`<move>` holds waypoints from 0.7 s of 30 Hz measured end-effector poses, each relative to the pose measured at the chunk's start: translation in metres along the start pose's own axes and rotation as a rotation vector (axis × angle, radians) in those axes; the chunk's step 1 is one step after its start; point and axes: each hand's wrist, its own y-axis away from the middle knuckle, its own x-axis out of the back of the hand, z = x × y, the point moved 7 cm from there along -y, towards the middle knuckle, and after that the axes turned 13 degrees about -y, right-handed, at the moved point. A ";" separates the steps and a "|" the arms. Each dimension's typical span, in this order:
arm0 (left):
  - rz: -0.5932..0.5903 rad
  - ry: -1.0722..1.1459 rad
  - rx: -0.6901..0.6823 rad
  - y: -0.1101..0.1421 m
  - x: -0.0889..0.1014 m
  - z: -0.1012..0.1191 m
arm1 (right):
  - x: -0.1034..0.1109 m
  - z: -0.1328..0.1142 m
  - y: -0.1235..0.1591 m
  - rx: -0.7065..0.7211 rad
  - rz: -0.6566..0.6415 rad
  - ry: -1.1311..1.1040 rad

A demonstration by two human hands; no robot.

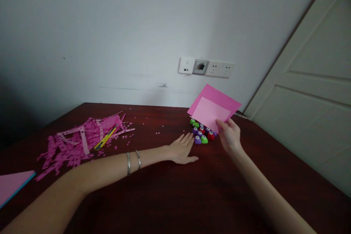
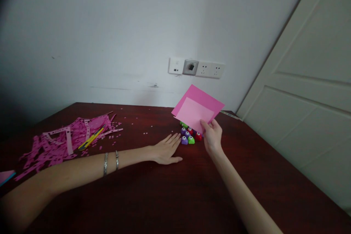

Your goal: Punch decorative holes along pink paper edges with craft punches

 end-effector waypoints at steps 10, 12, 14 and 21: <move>-0.033 0.020 0.215 0.014 -0.014 -0.086 | -0.011 0.020 0.014 -0.076 -0.073 0.024; -0.034 0.016 0.320 0.032 -0.015 -0.119 | -0.013 0.022 0.018 -0.086 -0.098 0.044; -0.058 0.000 0.417 0.057 -0.019 -0.149 | -0.015 0.023 0.021 -0.103 -0.127 0.062; -0.103 -0.134 0.689 0.156 -0.026 -0.221 | -0.009 0.032 0.039 -0.255 -0.209 0.148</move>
